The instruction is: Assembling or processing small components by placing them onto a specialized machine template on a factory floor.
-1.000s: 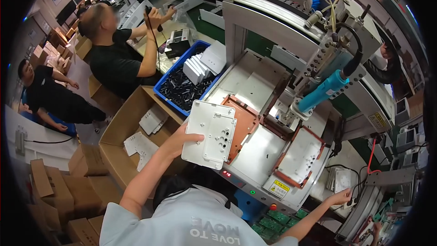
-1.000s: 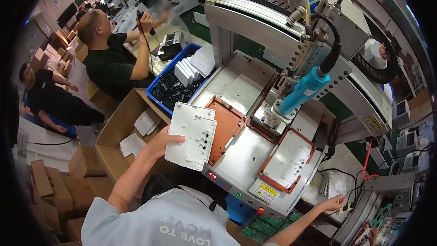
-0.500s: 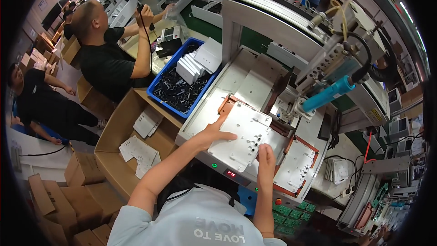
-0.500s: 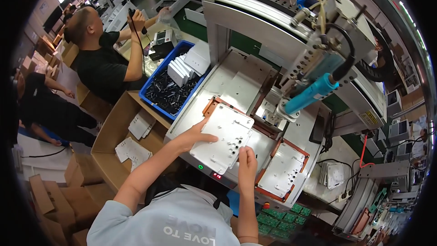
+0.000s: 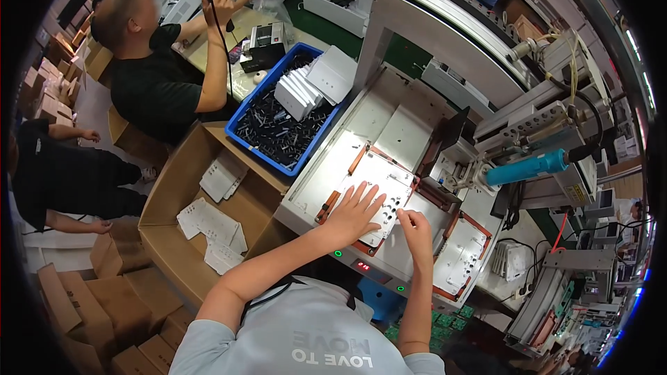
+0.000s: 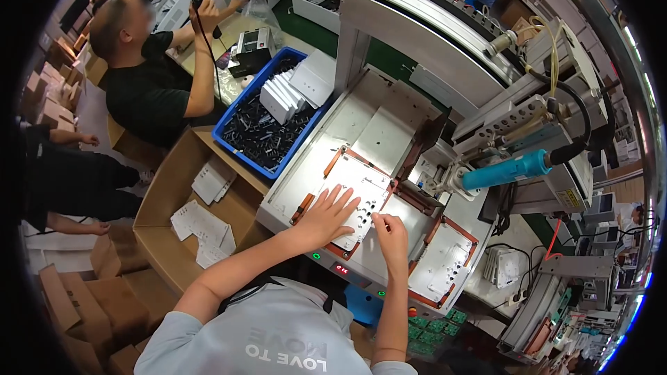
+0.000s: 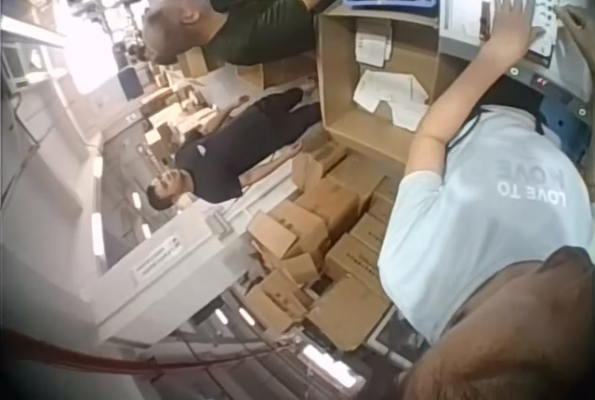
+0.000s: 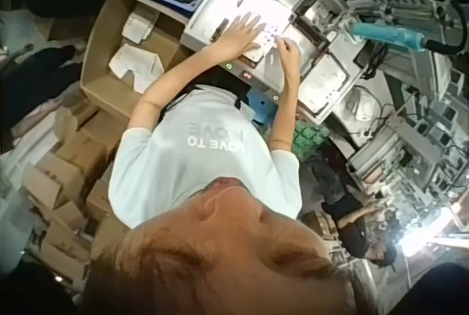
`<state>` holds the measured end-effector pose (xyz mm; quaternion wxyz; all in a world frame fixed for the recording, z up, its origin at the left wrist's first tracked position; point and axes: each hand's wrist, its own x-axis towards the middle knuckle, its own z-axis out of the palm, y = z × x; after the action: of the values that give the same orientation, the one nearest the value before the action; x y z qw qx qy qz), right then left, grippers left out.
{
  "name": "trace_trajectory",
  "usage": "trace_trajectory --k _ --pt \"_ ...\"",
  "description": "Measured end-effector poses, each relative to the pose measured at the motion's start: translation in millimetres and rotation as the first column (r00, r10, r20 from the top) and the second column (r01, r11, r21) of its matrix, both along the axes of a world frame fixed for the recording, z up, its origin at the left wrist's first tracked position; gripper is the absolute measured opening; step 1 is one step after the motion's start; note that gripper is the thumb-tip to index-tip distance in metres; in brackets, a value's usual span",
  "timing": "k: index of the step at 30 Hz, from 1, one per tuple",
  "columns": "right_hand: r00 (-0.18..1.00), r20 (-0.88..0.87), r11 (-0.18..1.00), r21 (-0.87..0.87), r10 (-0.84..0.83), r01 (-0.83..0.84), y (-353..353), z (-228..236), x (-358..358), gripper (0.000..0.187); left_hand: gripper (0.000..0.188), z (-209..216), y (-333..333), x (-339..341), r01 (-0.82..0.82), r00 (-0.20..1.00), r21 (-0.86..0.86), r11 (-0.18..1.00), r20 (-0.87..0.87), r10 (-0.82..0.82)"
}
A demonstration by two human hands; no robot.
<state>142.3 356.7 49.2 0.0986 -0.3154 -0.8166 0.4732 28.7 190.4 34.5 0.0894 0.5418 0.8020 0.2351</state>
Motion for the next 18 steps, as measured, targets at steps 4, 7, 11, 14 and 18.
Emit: trace_trajectory --k 4,7,11,14,18 --pt "0.974 0.202 0.984 -0.161 0.106 -0.074 9 8 -4 0.036 0.070 11 1 -3 0.036 0.997 -0.164 0.986 -0.058 -0.046" --pt "0.985 0.113 0.974 -0.204 0.129 -0.104 6 -14 1 0.033 0.072 12 -1 -8 0.078 0.990 -0.197 0.977 -0.104 -0.100" --pt "0.969 0.174 0.974 -0.172 0.175 -0.145 10 -5 -4 0.032 0.073 10 2 -6 0.055 0.986 -0.195 0.979 -0.146 -0.085" --pt "0.966 0.210 0.980 -0.165 0.149 -0.116 14 3 -7 0.031 0.073 18 7 -4 0.041 0.994 -0.199 0.979 -0.091 -0.060" --pt "0.980 -0.032 0.981 -0.025 -0.196 0.195 12 9 -27 0.027 0.074 18 11 -4 0.033 0.993 -0.292 0.956 -0.102 -0.066"
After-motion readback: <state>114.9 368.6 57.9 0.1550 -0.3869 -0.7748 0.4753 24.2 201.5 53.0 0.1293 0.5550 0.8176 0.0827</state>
